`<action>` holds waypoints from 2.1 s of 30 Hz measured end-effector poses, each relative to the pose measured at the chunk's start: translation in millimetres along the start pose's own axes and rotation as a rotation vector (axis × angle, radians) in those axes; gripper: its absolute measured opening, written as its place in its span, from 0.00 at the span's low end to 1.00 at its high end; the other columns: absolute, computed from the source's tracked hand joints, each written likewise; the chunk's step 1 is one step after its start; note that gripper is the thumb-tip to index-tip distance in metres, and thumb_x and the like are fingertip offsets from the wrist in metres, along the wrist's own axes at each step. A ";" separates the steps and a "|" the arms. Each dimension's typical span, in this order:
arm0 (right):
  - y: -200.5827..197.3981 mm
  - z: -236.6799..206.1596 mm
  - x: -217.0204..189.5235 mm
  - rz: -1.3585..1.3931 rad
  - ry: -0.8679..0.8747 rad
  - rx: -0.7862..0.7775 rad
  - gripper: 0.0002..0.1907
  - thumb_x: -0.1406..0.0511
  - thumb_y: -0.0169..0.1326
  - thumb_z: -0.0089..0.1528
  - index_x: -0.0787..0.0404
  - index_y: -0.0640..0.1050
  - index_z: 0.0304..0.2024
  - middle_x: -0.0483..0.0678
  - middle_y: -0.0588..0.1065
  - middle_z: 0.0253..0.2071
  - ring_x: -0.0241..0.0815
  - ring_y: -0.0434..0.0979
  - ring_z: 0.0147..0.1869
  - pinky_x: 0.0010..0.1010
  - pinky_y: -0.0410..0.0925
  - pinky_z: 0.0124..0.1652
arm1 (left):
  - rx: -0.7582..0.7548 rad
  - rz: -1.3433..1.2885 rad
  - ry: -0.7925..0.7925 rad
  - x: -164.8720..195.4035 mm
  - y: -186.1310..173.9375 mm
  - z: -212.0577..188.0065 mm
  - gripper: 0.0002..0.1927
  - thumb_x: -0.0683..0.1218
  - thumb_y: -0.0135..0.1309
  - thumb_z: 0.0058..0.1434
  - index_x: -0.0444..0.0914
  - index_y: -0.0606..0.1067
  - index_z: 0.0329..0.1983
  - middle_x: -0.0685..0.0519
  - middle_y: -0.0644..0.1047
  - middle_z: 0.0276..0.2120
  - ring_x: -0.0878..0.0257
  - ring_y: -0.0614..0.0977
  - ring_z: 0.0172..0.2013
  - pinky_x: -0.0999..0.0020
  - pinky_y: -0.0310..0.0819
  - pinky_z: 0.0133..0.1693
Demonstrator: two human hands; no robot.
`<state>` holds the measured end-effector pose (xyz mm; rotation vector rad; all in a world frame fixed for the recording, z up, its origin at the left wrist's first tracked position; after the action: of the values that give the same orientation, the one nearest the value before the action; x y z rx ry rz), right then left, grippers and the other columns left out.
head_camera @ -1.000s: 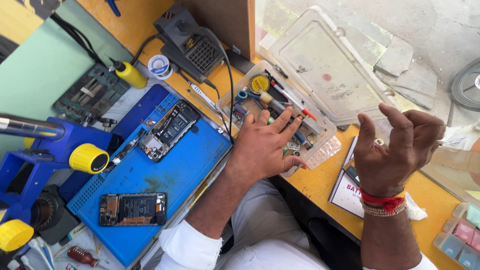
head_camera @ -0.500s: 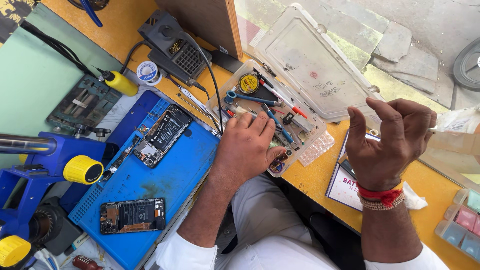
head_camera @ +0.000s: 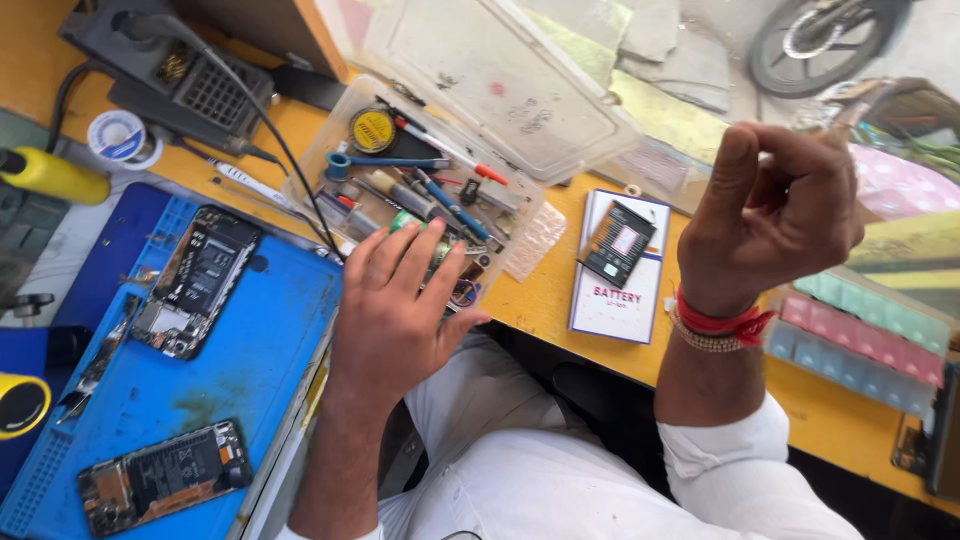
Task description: The person sits at a workbench and handles a disassembled mobile phone. They pick up a battery box, place it down, and then use a small metal tool to probe and adjust internal components of the phone while holding it in their left hand.
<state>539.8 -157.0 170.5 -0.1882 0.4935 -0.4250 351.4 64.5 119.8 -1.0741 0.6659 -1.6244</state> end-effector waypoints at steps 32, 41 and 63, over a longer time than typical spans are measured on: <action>-132.9 -95.0 -3.0 0.977 0.888 -0.754 0.22 0.63 0.56 0.62 0.62 0.72 0.58 0.59 0.71 0.64 0.55 0.82 0.58 0.36 0.81 0.46 | 0.036 -0.511 -0.077 143.1 40.2 -116.9 0.31 0.48 0.68 0.54 0.29 0.73 0.59 0.32 0.74 0.56 0.39 0.78 0.55 0.51 0.74 0.55; -113.9 -112.5 -36.9 -0.181 0.311 -0.810 0.33 0.56 0.58 0.59 0.58 0.73 0.66 0.66 0.72 0.62 0.62 0.78 0.51 0.50 0.74 0.47 | -0.161 -0.655 -0.088 164.5 59.5 -95.9 0.31 0.46 0.65 0.55 0.31 0.72 0.61 0.39 0.78 0.54 0.44 0.79 0.54 0.54 0.73 0.56; -163.6 -112.5 -53.2 -0.928 0.086 -0.871 0.41 0.39 0.66 0.49 0.60 0.78 0.52 0.61 0.73 0.55 0.63 0.80 0.47 0.53 0.71 0.41 | 0.217 -0.453 -0.152 151.4 10.1 -149.2 0.21 0.44 0.67 0.57 0.34 0.77 0.51 0.46 0.80 0.45 0.52 0.83 0.42 0.61 0.79 0.41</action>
<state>384.7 -288.5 140.4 -1.2734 0.6373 -1.1070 212.7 -94.6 93.0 -1.2295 0.1412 -1.9208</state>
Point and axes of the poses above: each hand's wrist, its own z-axis towards the middle knuckle, its own y-axis out of the palm, x = y × z, the point moved 5 cm from there along z, towards the middle knuckle
